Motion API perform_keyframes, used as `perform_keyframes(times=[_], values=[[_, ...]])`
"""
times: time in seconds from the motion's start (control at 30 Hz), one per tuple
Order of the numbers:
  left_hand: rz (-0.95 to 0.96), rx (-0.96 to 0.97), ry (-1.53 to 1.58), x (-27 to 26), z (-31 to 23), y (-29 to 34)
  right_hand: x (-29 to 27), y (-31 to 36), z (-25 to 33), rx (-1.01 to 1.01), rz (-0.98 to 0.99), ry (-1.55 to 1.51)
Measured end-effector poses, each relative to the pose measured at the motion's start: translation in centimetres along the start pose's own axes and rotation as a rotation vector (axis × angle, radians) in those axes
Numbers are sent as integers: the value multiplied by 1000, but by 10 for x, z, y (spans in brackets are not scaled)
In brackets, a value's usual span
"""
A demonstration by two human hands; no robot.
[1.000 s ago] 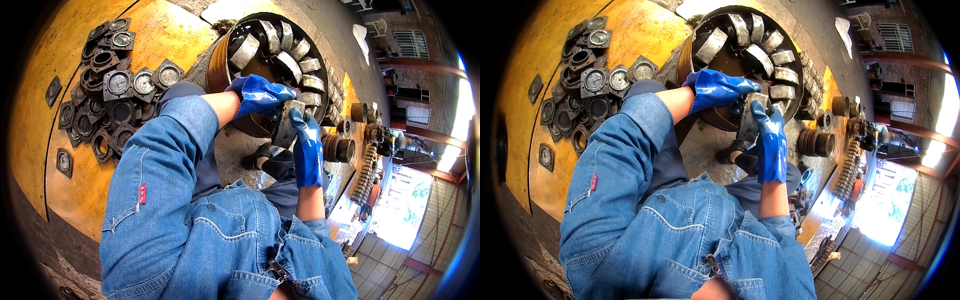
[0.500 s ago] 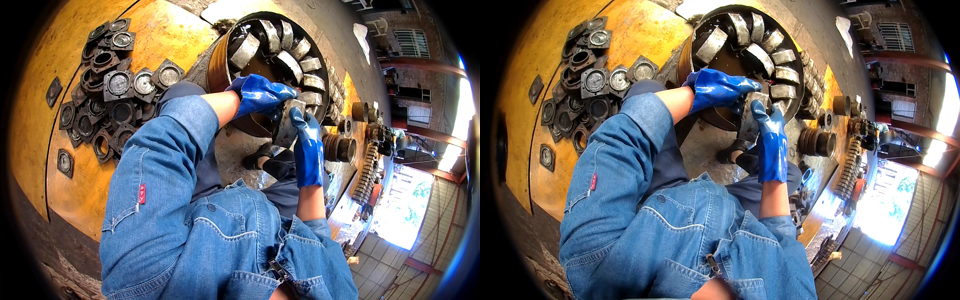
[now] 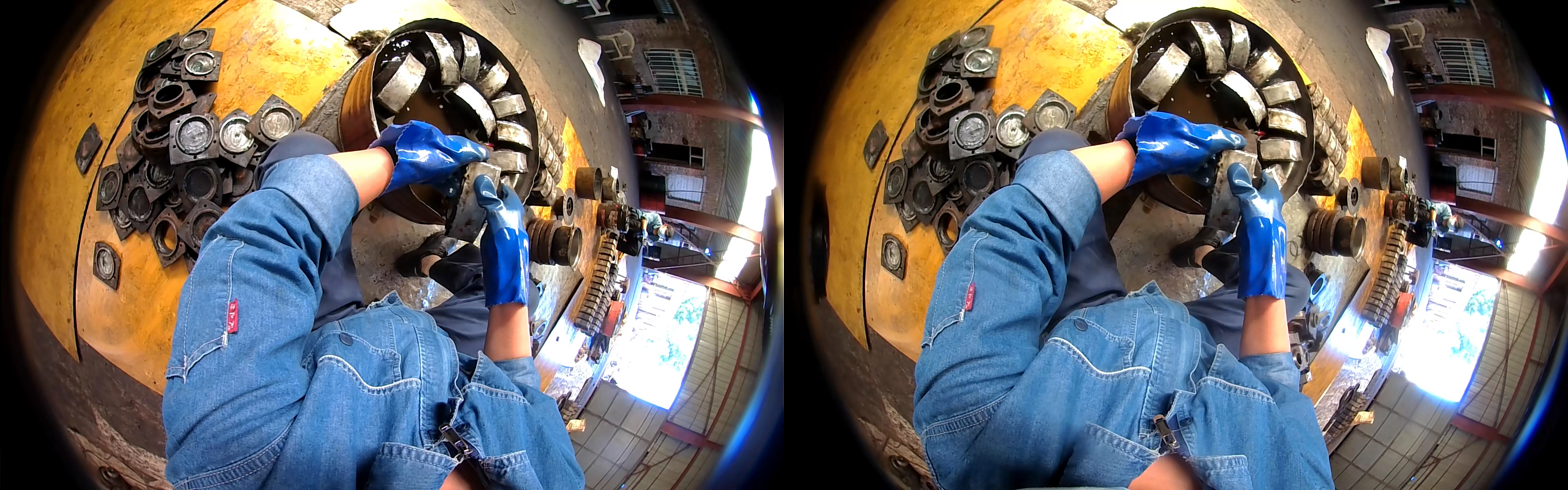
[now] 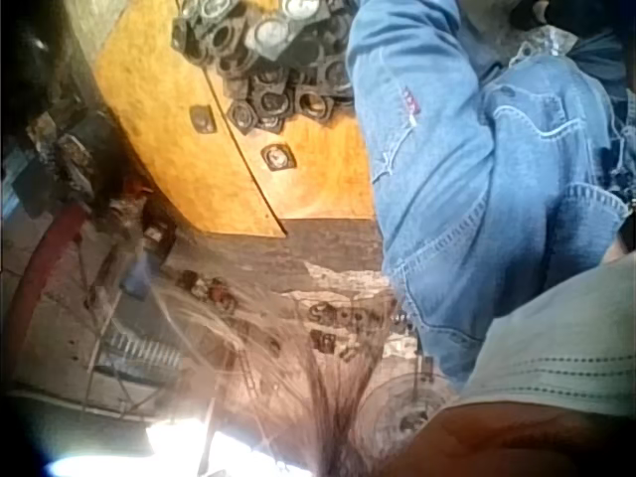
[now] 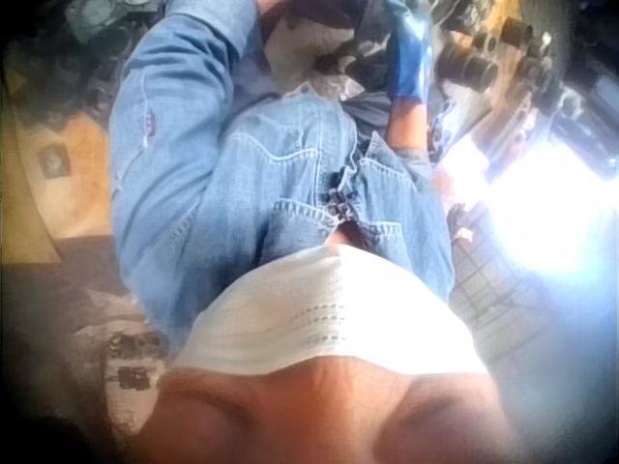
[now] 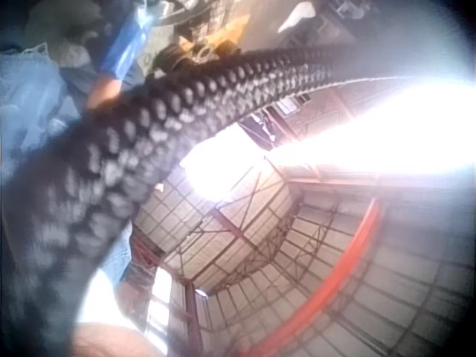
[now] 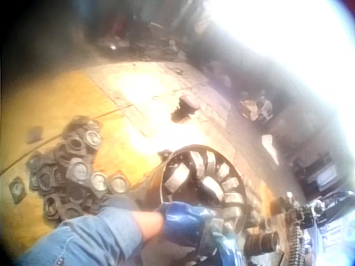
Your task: The person cleans metal blocks inside a circular container filled with liquid. They scrub the surface of the blocks with a brush and move them within the container to ensure all sides are cleaned.
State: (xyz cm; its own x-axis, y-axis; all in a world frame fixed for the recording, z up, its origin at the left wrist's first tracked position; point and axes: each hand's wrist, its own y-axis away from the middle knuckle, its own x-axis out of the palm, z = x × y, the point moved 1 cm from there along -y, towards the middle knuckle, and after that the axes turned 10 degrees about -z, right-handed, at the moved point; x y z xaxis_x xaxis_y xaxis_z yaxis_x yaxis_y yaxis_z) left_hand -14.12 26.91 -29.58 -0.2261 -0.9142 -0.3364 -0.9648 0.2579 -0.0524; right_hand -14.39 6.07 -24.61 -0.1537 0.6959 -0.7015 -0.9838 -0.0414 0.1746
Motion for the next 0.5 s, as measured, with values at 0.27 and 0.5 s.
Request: perform_keyframes(times=[0.27,0.5], values=[[21,8,-53,-3,-1,4,5,17,20,-41,-31,19],[-21,36,-92,-1,1,1,2,15,11,-35,-41,-36]])
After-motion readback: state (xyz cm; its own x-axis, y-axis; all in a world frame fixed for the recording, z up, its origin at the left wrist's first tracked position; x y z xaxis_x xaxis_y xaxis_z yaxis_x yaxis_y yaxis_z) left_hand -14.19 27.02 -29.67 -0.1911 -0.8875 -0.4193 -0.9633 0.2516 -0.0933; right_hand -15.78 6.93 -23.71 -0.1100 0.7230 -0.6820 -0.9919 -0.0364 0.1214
